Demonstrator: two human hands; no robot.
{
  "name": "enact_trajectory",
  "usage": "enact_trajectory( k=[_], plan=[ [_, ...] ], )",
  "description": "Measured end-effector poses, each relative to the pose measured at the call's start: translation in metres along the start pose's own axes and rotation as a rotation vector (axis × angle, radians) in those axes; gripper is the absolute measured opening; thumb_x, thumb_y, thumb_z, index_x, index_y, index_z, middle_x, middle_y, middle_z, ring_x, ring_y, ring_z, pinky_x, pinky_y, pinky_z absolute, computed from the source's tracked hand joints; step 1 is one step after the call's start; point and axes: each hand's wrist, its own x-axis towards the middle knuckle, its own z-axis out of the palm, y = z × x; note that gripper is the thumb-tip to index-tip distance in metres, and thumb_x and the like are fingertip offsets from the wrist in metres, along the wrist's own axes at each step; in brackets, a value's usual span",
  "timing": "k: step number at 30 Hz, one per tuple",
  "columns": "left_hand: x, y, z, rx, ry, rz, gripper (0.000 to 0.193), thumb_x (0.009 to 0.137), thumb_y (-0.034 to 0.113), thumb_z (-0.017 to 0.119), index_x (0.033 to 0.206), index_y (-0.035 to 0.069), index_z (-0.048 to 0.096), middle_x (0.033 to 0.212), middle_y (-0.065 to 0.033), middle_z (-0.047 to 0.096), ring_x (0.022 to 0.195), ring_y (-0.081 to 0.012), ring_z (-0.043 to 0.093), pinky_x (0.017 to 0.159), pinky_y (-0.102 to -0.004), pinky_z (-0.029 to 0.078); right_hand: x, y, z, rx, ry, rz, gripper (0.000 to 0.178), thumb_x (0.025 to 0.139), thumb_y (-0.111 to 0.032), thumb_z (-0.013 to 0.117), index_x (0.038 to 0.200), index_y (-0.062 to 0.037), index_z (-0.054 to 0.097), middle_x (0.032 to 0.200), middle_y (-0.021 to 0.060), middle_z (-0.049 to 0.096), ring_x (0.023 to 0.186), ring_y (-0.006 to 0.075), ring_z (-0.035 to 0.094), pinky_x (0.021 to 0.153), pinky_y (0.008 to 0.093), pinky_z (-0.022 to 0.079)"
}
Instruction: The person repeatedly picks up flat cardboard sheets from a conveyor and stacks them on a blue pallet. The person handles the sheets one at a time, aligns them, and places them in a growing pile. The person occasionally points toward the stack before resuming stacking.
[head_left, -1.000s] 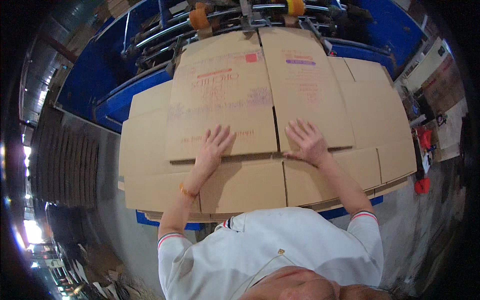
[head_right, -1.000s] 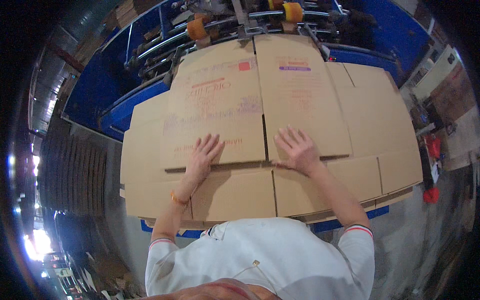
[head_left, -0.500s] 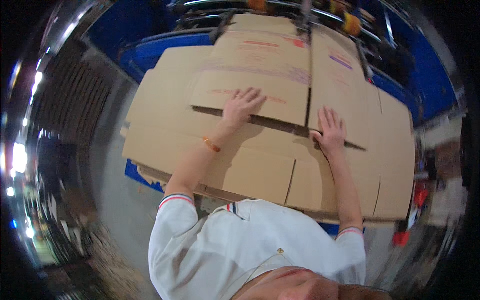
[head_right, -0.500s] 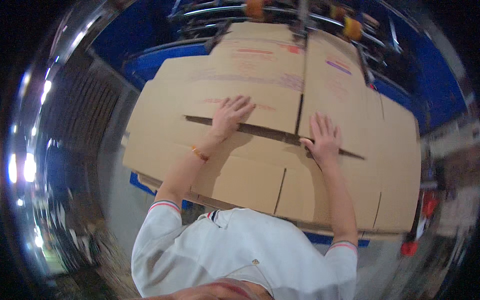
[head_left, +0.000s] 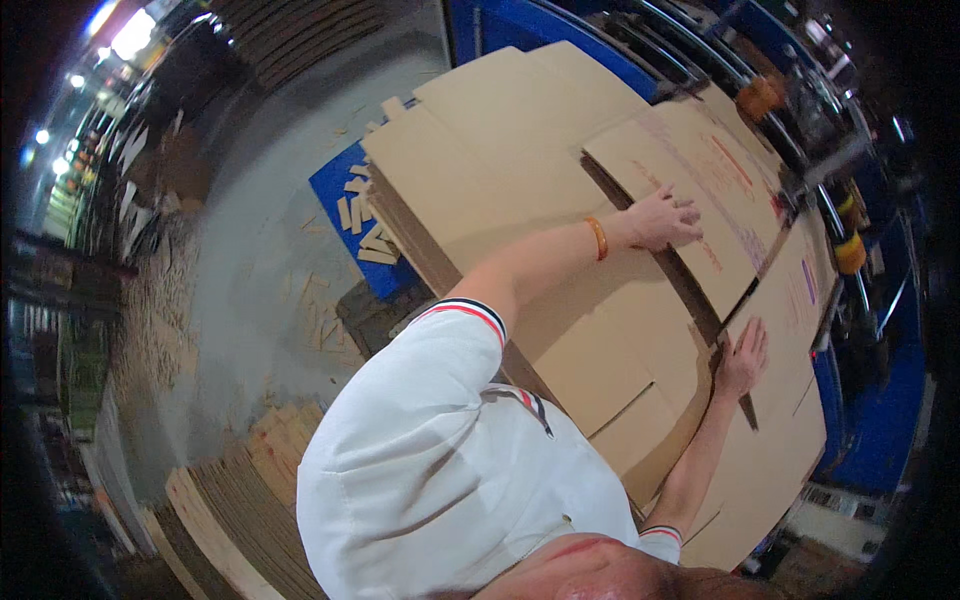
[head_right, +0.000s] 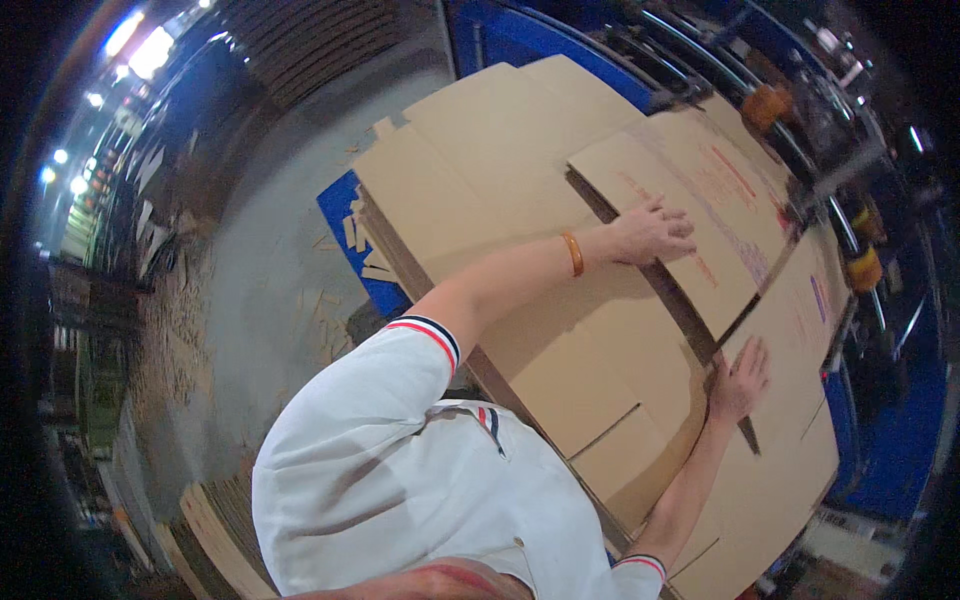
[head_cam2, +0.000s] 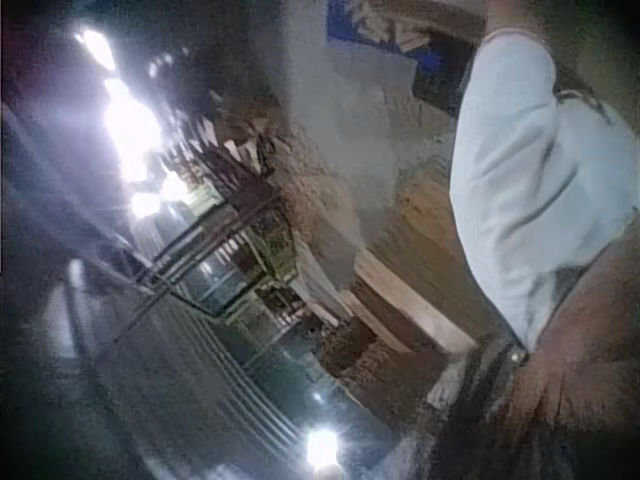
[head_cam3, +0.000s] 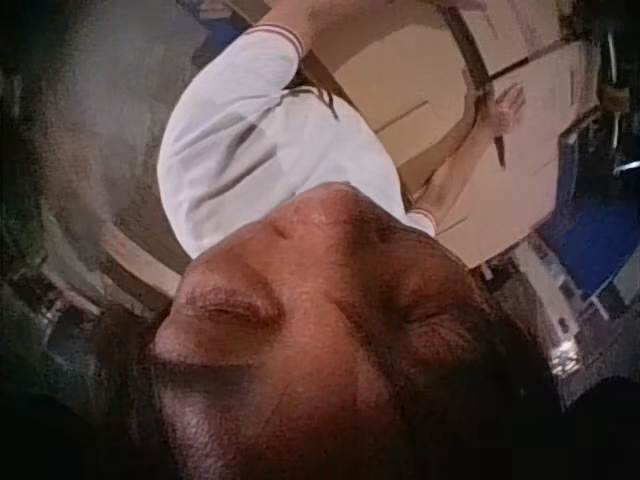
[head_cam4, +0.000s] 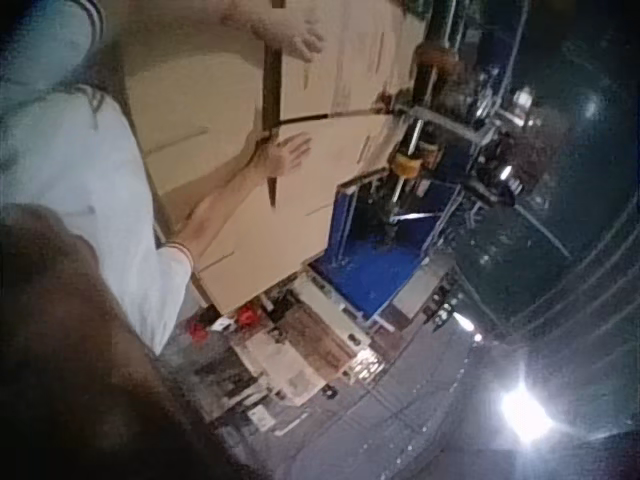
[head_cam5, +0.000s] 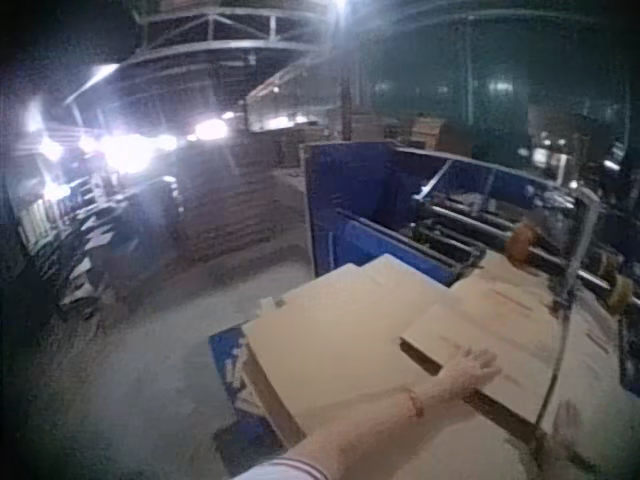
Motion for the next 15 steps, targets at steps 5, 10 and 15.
enact_trajectory(
  k=[5,10,15],
  plan=[
    [-0.048,-0.023,-0.013,-0.04,0.125,-0.355,0.086,0.066,0.069,0.064,0.131,0.016,0.049,0.143,-0.0121,0.037,0.136,-0.0348,0.027,0.106,-0.0651,0.015,-0.021,0.007,0.002,-0.057,-0.021,0.198,0.072,0.089,-0.067,0.03,0.141,-0.0175,0.04,0.144,0.0092,0.04,0.133,0.0331,0.033,0.106,0.0517,0.026],
    [-0.05,-0.057,0.005,-0.102,0.136,-0.346,0.089,0.064,0.071,0.064,0.132,0.015,0.049,0.142,-0.0175,0.035,0.137,-0.0381,0.024,0.105,-0.0676,0.013,-0.013,0.021,0.02,-0.041,0.021,0.182,0.074,0.089,-0.069,0.023,0.143,-0.0203,0.036,0.148,0.0124,0.031,0.135,0.0412,0.024,0.106,0.0586,0.021],
    [0.018,-0.083,0.025,-0.146,0.18,-0.437,0.096,0.064,0.07,0.065,0.136,0.011,0.043,0.144,-0.0205,0.032,0.138,-0.0388,0.021,0.106,-0.0668,0.009,0.043,0.057,0.066,-0.222,0.125,0.256,0.08,0.088,-0.071,0.025,0.146,-0.0168,0.027,0.152,0.0177,0.019,0.137,0.0466,0.015,0.105,0.0624,0.02]
  ],
)
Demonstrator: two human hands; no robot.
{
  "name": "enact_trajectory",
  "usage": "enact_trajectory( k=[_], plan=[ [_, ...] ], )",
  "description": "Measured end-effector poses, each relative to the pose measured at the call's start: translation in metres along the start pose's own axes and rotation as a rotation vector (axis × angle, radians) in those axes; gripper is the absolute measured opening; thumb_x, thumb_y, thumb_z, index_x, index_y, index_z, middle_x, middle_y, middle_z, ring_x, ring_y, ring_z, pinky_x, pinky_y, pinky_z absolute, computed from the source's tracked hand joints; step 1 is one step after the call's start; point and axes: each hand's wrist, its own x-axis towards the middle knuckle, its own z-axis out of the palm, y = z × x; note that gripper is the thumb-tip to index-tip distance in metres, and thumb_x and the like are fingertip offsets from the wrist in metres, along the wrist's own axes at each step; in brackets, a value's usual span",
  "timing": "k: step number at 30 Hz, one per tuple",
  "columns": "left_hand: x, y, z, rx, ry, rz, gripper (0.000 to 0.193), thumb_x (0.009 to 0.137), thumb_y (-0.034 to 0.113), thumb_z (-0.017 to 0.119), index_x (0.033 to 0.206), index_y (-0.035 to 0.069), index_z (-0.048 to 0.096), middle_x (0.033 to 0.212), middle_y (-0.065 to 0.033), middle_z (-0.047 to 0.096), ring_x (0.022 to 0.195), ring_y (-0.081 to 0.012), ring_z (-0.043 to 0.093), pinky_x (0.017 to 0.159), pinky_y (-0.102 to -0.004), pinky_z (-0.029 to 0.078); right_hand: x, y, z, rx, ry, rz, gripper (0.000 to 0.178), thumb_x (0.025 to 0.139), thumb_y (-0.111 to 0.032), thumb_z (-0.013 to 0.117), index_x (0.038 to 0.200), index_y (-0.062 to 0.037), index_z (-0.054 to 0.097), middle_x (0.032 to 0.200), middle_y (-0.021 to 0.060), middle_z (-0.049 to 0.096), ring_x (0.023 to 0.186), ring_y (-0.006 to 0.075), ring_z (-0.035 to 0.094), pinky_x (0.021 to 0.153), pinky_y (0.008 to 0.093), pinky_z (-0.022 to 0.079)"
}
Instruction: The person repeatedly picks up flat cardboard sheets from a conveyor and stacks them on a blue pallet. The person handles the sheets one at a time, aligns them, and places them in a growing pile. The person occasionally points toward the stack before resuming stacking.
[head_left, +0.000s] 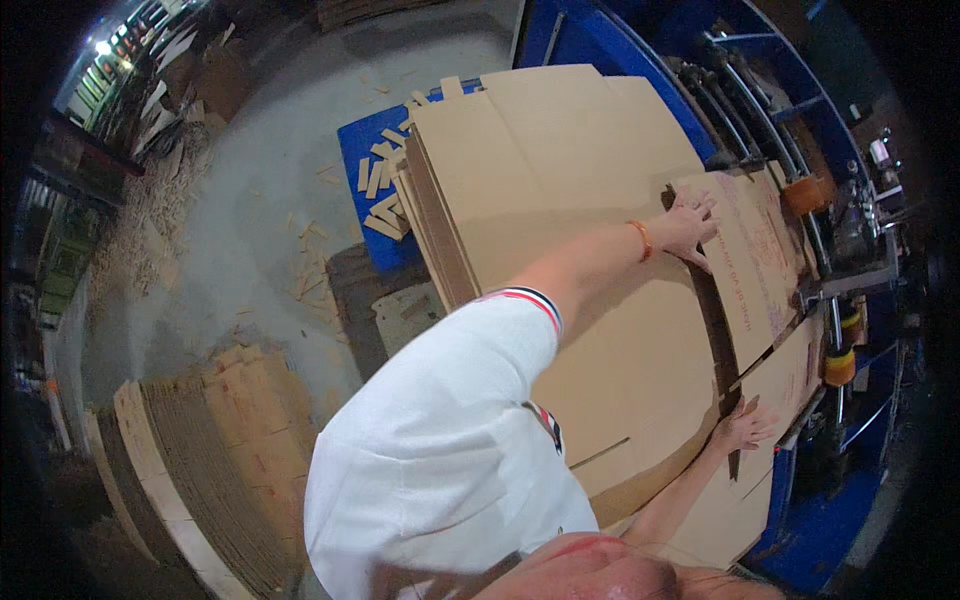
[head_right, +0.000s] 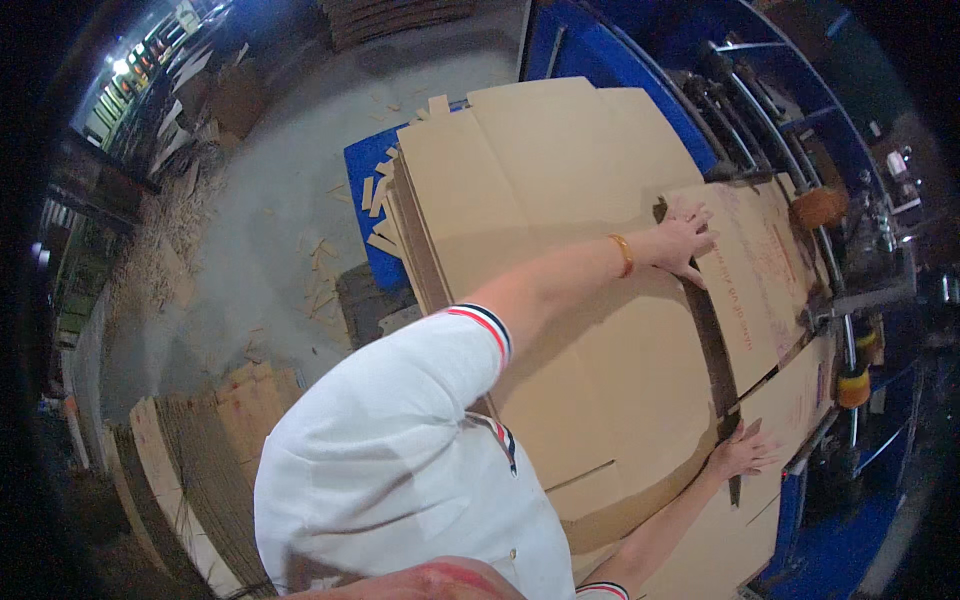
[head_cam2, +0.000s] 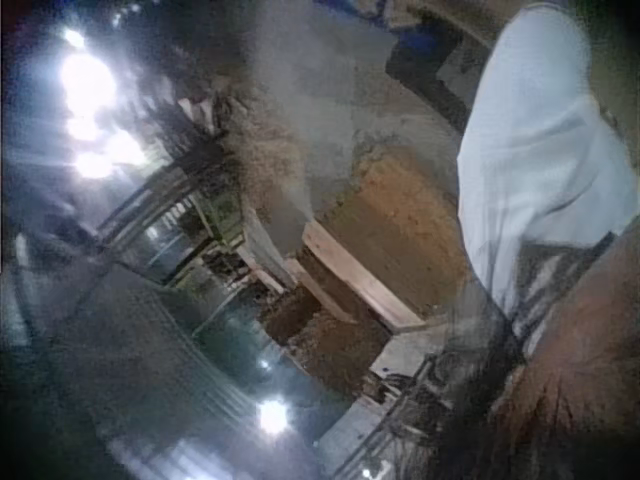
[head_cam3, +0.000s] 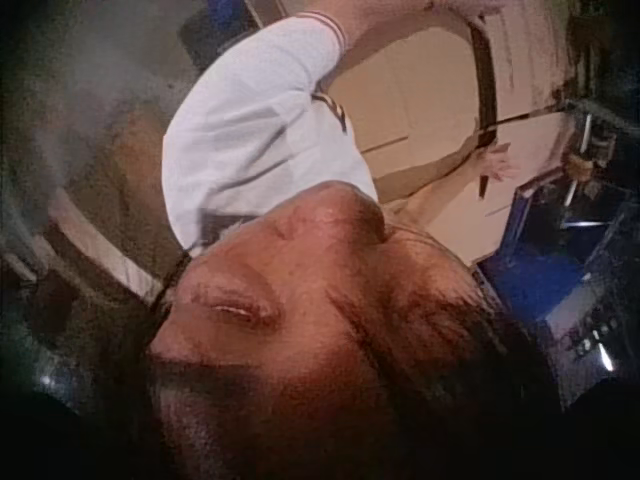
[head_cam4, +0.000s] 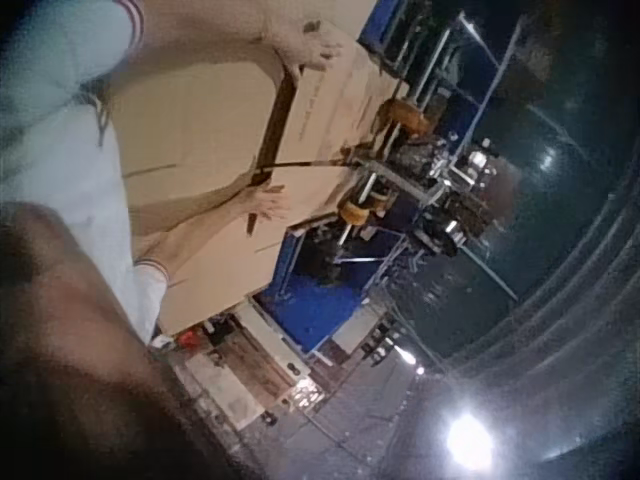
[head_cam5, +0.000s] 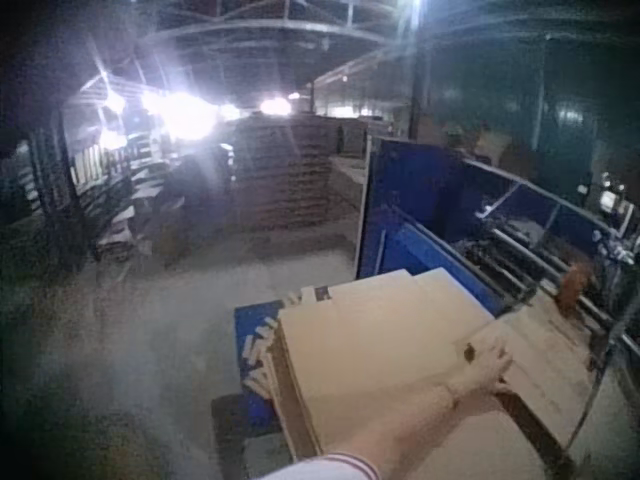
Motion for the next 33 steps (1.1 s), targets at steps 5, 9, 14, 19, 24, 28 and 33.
enact_trajectory(
  k=[5,9,14,19,24,28,33],
  plan=[
    [0.026,-0.02,-0.002,0.105,0.104,-0.194,0.092,0.073,0.064,0.064,0.141,0.009,0.034,0.148,-0.018,0.028,0.138,-0.0379,0.02,0.106,-0.0649,0.019,0.018,0.007,0.026,0.028,0.059,0.289,0.09,0.088,-0.068,0.036,0.144,0.0011,0.024,0.152,0.023,0.013,0.136,0.0476,0.017,0.105,0.0589,0.024],
    [-0.03,-0.194,-0.085,0.49,0.519,-0.452,0.08,0.085,0.054,0.05,0.143,0.004,0.028,0.15,-0.0214,0.021,0.14,-0.0369,0.014,0.11,-0.0573,0.013,0.023,-0.006,0.014,0.05,0.154,0.141,0.078,0.092,-0.058,0.04,0.143,-0.0003,0.028,0.149,0.0262,0.021,0.135,0.0454,0.022,0.108,0.0529,0.027],
    [-0.102,-0.254,-0.209,0.477,-0.062,-1.179,0.07,0.079,0.057,0.059,0.123,0.002,0.056,0.13,-0.0206,0.051,0.126,-0.0372,0.043,0.107,-0.0652,0.011,0.016,0.004,0.013,0.055,0.236,0.025,0.065,0.092,-0.044,0.049,0.139,-0.0001,0.034,0.146,0.0265,0.026,0.133,0.0444,0.027,0.108,0.0505,0.028],
    [-0.112,-0.251,-0.248,0.411,-0.117,-1.053,0.069,0.073,0.062,0.064,0.111,0.005,0.065,0.113,-0.0159,0.064,0.112,-0.033,0.058,0.107,-0.0654,0.013,0.022,-0.004,0.008,0.037,0.182,0.043,0.061,0.091,-0.037,0.053,0.136,0.001,0.037,0.145,0.0261,0.028,0.132,0.0428,0.029,0.109,0.049,0.028],
    [-0.093,-0.22,-0.27,0.624,0.026,-0.843,0.061,0.072,0.055,0.069,0.108,0.006,0.066,0.107,-0.0111,0.067,0.105,-0.0318,0.061,0.103,-0.0592,0.029,0.013,0.01,0.008,0.038,0.137,0.026,0.06,0.091,-0.033,0.054,0.137,0.0003,0.035,0.146,0.0256,0.026,0.134,0.0423,0.026,0.111,0.0497,0.025],
    [-0.08,-0.182,-0.353,0.452,-0.115,-0.696,0.054,0.075,0.047,0.071,0.1,0.0,0.066,0.095,-0.0122,0.068,0.091,-0.0261,0.065,0.079,-0.0397,0.049,-0.007,-0.008,-0.023,0.229,0.032,0.039,0.062,0.09,-0.029,0.056,0.139,0.0006,0.032,0.147,0.0263,0.024,0.136,0.0426,0.022,0.112,0.0498,0.021],
    [-0.101,-0.066,-0.458,-0.606,-0.234,-0.52,0.062,0.085,0.034,0.063,0.132,-0.001,0.046,0.105,-0.0123,0.065,0.093,-0.0151,0.063,0.082,-0.0266,0.049,-0.102,0.008,-0.09,0.296,-0.067,0.063,0.064,0.089,-0.027,0.058,0.14,-0.0006,0.031,0.147,0.0254,0.023,0.136,0.0437,0.02,0.112,0.0495,0.02]
  ],
)
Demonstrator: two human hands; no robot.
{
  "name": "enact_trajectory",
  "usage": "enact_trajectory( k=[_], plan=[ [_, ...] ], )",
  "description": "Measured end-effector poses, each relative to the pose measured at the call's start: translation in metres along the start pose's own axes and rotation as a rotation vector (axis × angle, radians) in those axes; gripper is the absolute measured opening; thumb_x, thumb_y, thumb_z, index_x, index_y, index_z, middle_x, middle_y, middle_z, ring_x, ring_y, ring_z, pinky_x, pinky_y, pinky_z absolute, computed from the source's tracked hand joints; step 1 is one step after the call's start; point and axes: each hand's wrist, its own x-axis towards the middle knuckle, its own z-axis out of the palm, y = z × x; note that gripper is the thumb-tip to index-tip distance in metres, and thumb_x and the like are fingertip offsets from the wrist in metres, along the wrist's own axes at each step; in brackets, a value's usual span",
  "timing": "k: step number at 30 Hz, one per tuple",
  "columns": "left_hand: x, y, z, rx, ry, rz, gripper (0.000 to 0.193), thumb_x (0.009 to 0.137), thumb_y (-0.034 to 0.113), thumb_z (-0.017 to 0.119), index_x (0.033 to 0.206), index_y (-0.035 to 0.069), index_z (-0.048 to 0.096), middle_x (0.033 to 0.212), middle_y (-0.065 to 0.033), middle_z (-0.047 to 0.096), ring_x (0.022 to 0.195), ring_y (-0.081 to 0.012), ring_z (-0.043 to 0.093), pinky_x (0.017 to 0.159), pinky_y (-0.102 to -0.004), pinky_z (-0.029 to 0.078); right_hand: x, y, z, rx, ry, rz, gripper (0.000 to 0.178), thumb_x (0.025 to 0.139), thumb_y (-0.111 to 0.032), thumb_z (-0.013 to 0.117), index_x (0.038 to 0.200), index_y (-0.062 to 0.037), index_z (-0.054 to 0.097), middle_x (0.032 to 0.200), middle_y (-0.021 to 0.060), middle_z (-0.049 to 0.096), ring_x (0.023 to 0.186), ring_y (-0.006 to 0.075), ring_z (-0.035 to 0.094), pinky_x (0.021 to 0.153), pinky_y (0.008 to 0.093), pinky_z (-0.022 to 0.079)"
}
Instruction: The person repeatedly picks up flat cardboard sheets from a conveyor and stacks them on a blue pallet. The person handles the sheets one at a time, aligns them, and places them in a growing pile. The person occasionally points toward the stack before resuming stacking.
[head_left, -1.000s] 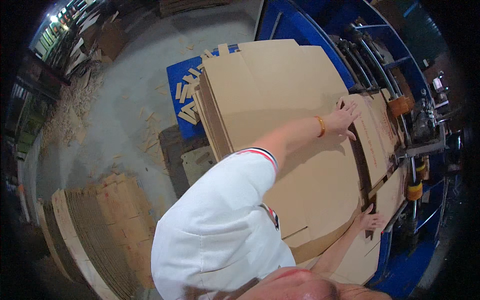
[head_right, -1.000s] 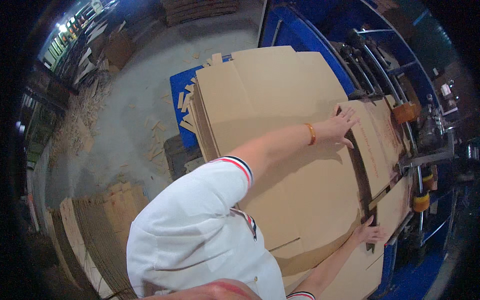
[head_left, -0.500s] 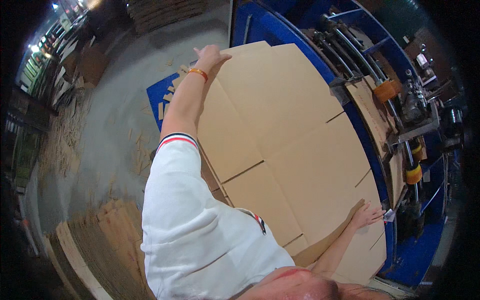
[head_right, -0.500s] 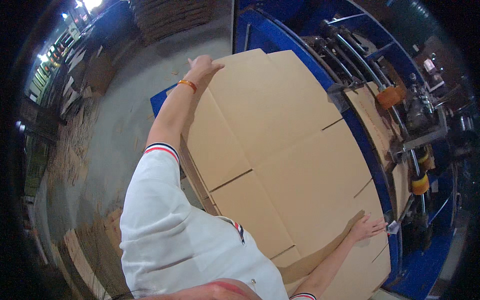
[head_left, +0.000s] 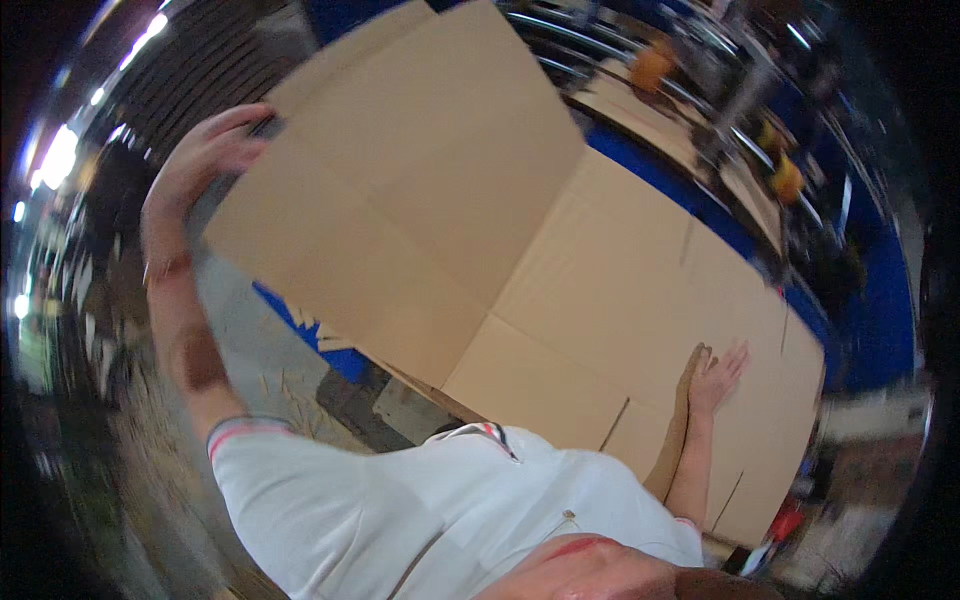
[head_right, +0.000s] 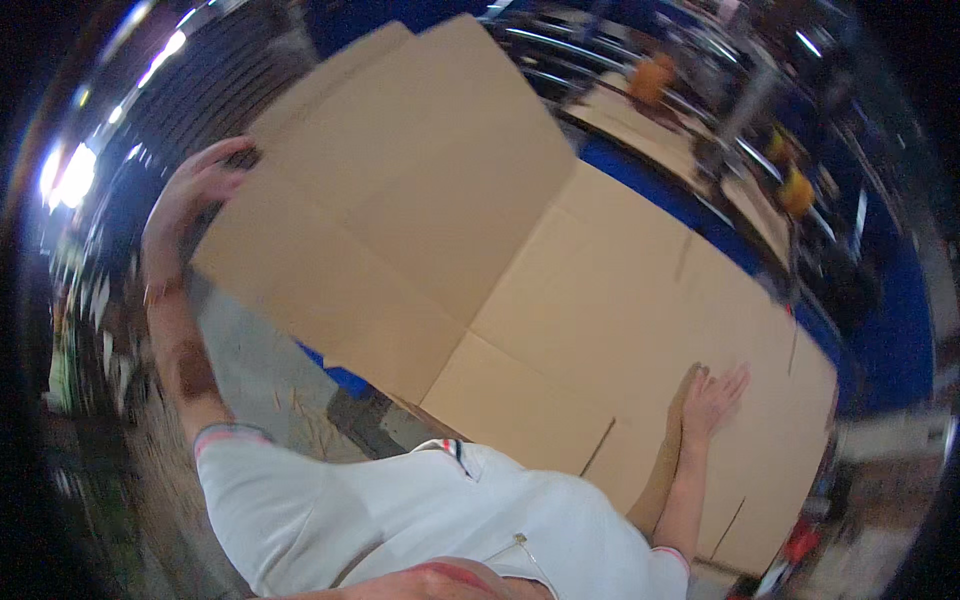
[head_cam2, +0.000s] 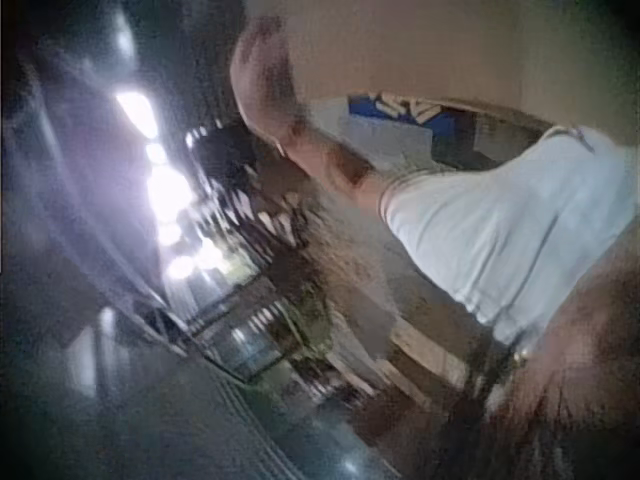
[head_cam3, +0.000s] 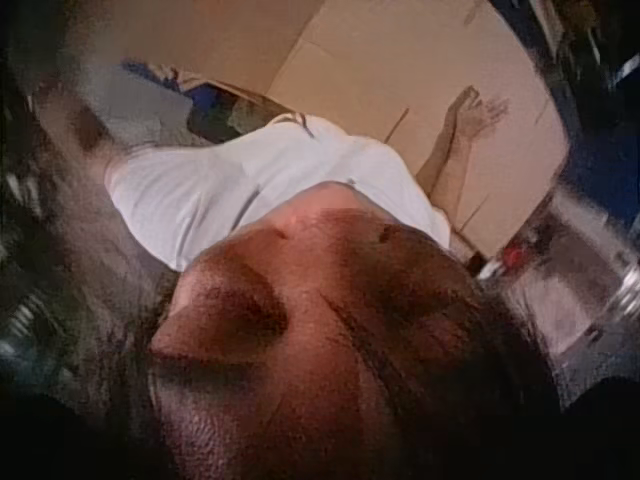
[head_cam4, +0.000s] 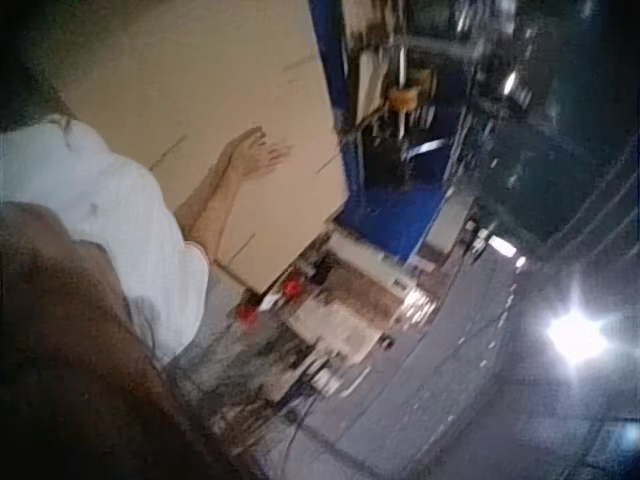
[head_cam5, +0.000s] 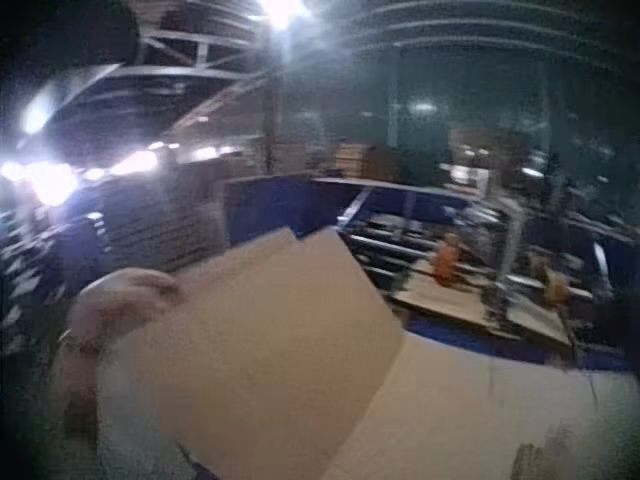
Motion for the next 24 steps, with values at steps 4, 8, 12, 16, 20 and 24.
enact_trajectory(
  k=[4,8,12,16,20,24],
  plan=[
    [-0.067,-0.035,0.083,-0.595,0.007,0.525,0.085,0.076,0.03,0.068,0.141,-0.006,0.026,0.131,-0.0225,0.047,0.121,-0.0277,0.047,0.103,-0.0386,0.032,-0.084,0.016,-0.058,-0.147,-0.133,0.382,0.068,0.088,-0.037,0.057,0.141,-0.004,0.031,0.148,0.0225,0.024,0.137,0.0434,0.019,0.112,0.051,0.019],
    [-0.115,-0.149,0.168,-0.124,0.334,0.298,0.076,0.077,0.023,0.07,0.138,-0.004,0.032,0.131,-0.0199,0.048,0.118,-0.0269,0.048,0.101,-0.0379,0.034,-0.214,0.128,-0.098,-0.681,-0.179,1.042,0.074,0.086,-0.048,0.056,0.142,-0.0056,0.032,0.148,0.0198,0.026,0.136,0.0422,0.02,0.111,0.0541,0.017],
    [-0.082,-0.149,0.16,-0.029,0.342,0.069,0.069,0.078,0.016,0.072,0.135,-0.002,0.038,0.131,-0.0173,0.049,0.115,-0.026,0.05,0.1,-0.0371,0.037,-0.275,0.217,-0.169,0.429,0.675,1.74,0.073,0.086,-0.052,0.055,0.139,-0.0056,0.036,0.147,0.0165,0.031,0.134,0.0361,0.028,0.107,0.0537,0.025],
    [-0.008,-0.125,0.129,-0.151,0.272,0.114,0.051,0.081,0.01,0.07,0.125,-0.002,0.048,0.124,-0.0138,0.053,0.106,-0.0234,0.054,0.092,-0.0338,0.042,-0.309,0.221,-0.182,1.35,0.746,1.634,0.065,0.089,-0.049,0.051,0.136,-0.0059,0.041,0.141,0.0161,0.04,0.129,0.0295,0.039,0.102,0.0486,0.035],
    [0.03,-0.145,0.157,0.044,0.323,0.175,0.039,0.084,0.01,0.068,0.118,-0.004,0.053,0.116,-0.0131,0.058,0.104,-0.0213,0.055,0.089,-0.0333,0.044,-0.289,0.18,-0.16,1.217,1.008,1.426,0.056,0.093,-0.045,0.047,0.132,-0.0059,0.045,0.134,0.0136,0.048,0.122,0.0282,0.046,0.096,0.043,0.042],
    [0.02,-0.171,0.193,0.167,0.37,0.181,0.036,0.087,0.011,0.065,0.118,-0.003,0.054,0.115,-0.0124,0.059,0.103,-0.0211,0.055,0.09,-0.0344,0.044,-0.164,0.041,-0.23,0.967,0.898,1.222,0.05,0.092,-0.041,0.051,0.128,-0.0056,0.049,0.122,0.0128,0.058,0.105,0.0289,0.059,0.086,0.0409,0.05]
  ],
)
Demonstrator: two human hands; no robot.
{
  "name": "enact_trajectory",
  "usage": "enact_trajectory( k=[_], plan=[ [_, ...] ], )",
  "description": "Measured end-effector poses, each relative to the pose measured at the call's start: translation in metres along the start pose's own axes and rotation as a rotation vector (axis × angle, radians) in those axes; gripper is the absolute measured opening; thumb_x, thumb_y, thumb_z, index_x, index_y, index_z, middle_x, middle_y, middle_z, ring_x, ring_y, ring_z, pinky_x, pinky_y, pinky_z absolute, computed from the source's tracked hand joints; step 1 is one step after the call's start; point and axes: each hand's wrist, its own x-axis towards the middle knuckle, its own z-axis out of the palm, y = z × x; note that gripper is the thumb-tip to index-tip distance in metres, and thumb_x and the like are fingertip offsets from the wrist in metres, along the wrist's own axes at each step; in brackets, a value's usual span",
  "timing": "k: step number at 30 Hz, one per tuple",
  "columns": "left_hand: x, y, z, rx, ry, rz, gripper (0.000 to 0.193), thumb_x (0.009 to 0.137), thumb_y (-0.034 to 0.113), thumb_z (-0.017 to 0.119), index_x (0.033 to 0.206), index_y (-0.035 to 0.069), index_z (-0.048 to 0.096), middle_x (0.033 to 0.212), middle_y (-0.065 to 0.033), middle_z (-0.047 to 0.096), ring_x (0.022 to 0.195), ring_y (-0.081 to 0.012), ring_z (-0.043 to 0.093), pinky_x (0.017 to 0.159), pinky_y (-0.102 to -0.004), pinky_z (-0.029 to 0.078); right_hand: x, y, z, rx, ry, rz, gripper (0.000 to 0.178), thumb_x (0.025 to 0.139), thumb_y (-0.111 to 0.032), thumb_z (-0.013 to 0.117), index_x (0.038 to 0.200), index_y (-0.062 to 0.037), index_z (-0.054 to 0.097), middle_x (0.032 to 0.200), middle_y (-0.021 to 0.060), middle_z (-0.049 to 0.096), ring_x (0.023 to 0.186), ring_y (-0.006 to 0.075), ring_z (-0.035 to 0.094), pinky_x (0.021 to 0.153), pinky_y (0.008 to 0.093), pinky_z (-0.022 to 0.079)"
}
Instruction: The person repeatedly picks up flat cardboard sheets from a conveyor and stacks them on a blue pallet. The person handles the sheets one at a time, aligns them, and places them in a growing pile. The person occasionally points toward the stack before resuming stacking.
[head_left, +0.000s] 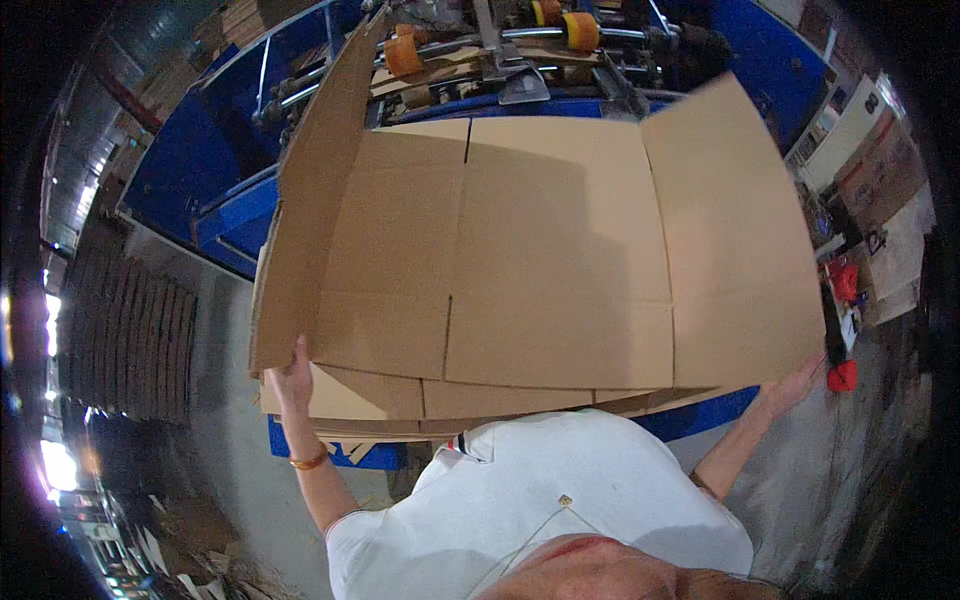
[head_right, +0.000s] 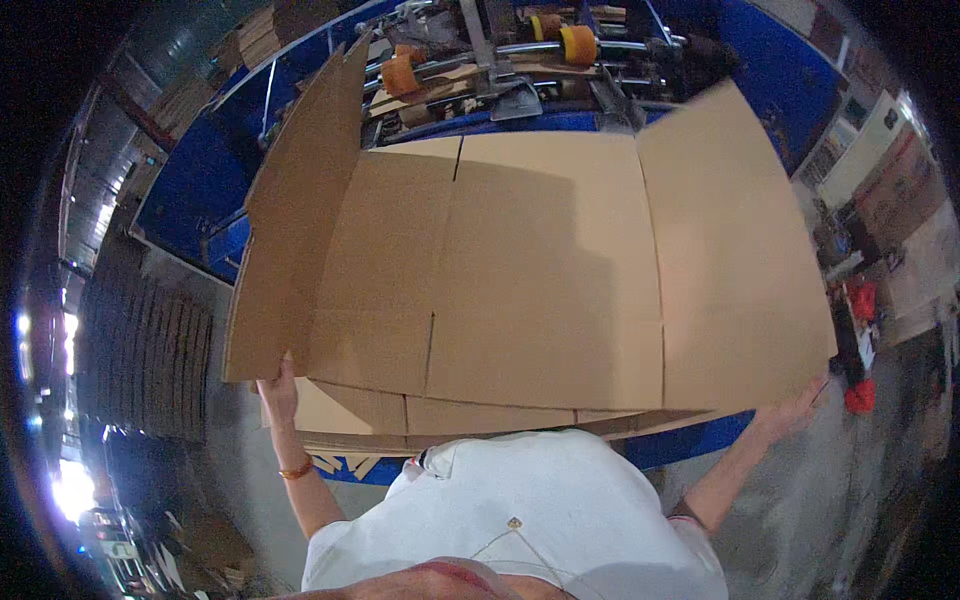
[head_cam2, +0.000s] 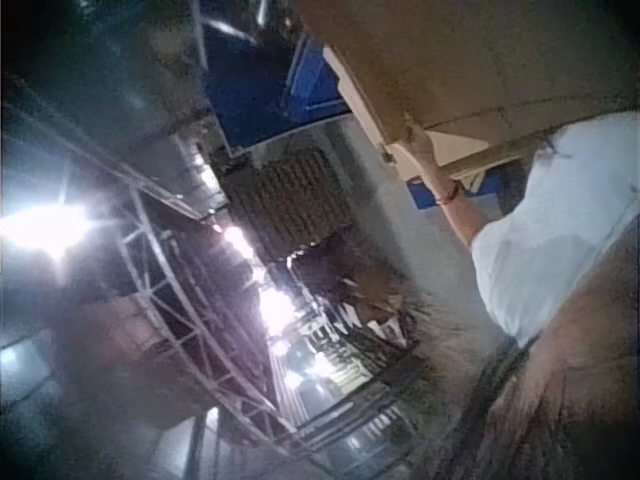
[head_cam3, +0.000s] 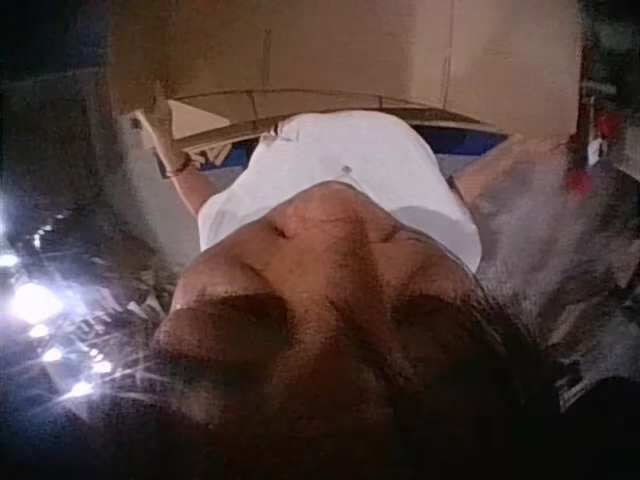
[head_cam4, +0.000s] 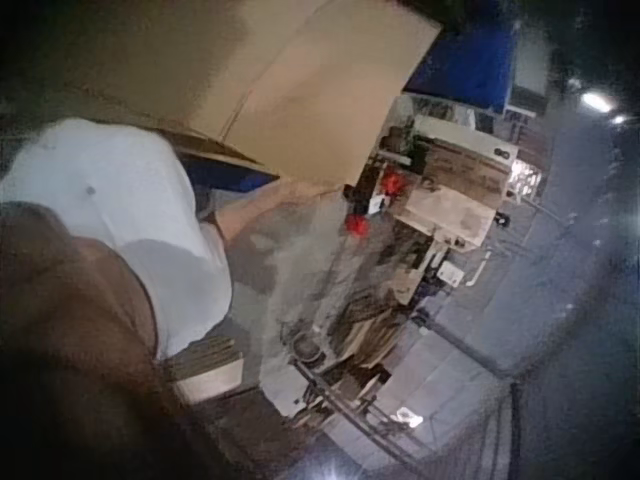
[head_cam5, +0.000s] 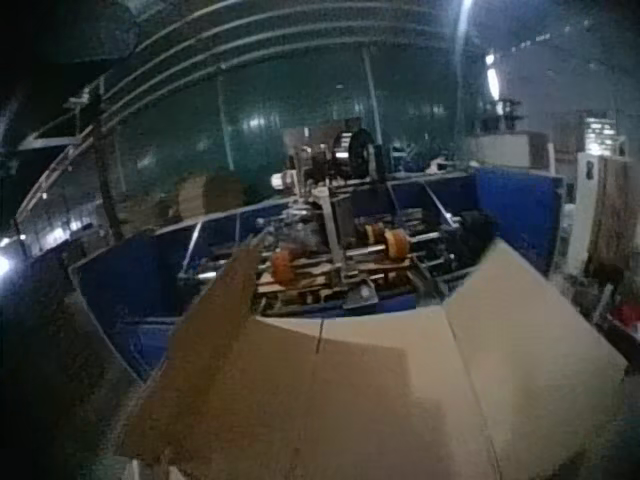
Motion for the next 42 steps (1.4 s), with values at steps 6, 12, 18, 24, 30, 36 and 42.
enact_trajectory(
  k=[6,12,18,24,30,36,42],
  plan=[
    [-0.033,0.053,0.057,-0.126,-0.094,0.235,0.042,0.082,0.001,0.06,0.124,-0.001,0.054,0.124,-0.0169,0.056,0.116,-0.0282,0.053,0.098,-0.0373,0.041,-0.056,0.008,0.09,-0.533,-0.489,-1.164,0.028,0.079,-0.001,0.061,0.106,0.0035,0.064,0.104,0.0182,0.067,0.095,0.0333,0.064,0.087,0.0403,0.048],
    [-0.06,0.106,0.09,0.023,-0.315,0.748,0.051,0.076,-0.001,0.057,0.127,-0.001,0.054,0.134,-0.0204,0.05,0.127,-0.0365,0.045,0.105,-0.0464,0.035,-0.079,0.001,0.123,-0.436,-0.658,-1.205,0.031,0.085,-0.012,0.063,0.113,0.0009,0.062,0.105,0.0143,0.068,0.091,0.0313,0.063,0.082,0.036,0.049],
    [-0.052,0.116,0.12,0.106,-0.366,0.789,0.056,0.071,-0.005,0.06,0.126,0.006,0.056,0.137,-0.0182,0.047,0.128,-0.0357,0.043,0.106,-0.0481,0.034,-0.08,0.019,0.153,-0.377,-0.813,-1.208,0.04,0.084,-0.025,0.067,0.115,0.0004,0.061,0.112,0.0156,0.065,0.096,0.0311,0.063,0.084,0.0371,0.049],
    [-0.05,0.094,0.148,0.347,-0.59,0.876,0.064,0.073,-0.004,0.058,0.133,0.014,0.05,0.139,-0.0131,0.045,0.129,-0.0346,0.042,0.106,-0.0507,0.032,-0.119,0.043,0.155,-0.737,-1.133,-1.208,0.064,0.072,-0.041,0.071,0.119,-0.0013,0.058,0.125,0.014,0.057,0.112,0.0315,0.056,0.093,0.0391,0.047],
    [-0.06,0.088,0.156,0.475,-0.711,0.896,0.067,0.076,-0.002,0.054,0.138,0.017,0.042,0.142,-0.0116,0.041,0.129,-0.0335,0.04,0.107,-0.0523,0.029,-0.128,0.088,0.142,-0.975,-1.357,-1.234,0.068,0.068,-0.047,0.067,0.121,-0.0043,0.056,0.128,0.0118,0.055,0.12,0.0315,0.051,0.097,0.0398,0.045],
    [-0.027,0.083,0.184,0.435,-0.667,0.869,0.061,0.079,-0.004,0.048,0.137,0.018,0.045,0.14,-0.012,0.044,0.129,-0.0334,0.041,0.106,-0.053,0.029,-0.114,0.111,0.174,-0.951,-1.3,-1.283,0.066,0.075,-0.047,0.062,0.124,-0.0045,0.053,0.128,0.0112,0.054,0.121,0.0306,0.05,0.097,0.04,0.045],
    [0.076,0.09,0.266,0.553,-0.494,0.928,0.06,0.082,0.0,0.048,0.139,0.02,0.041,0.14,-0.0101,0.044,0.129,-0.0294,0.041,0.106,-0.0527,0.03,-0.071,0.16,0.291,-0.861,-1.157,-1.27,0.062,0.081,-0.043,0.061,0.128,-0.005,0.049,0.131,0.0121,0.051,0.123,0.0306,0.046,0.1,0.0445,0.038]
  ],
)
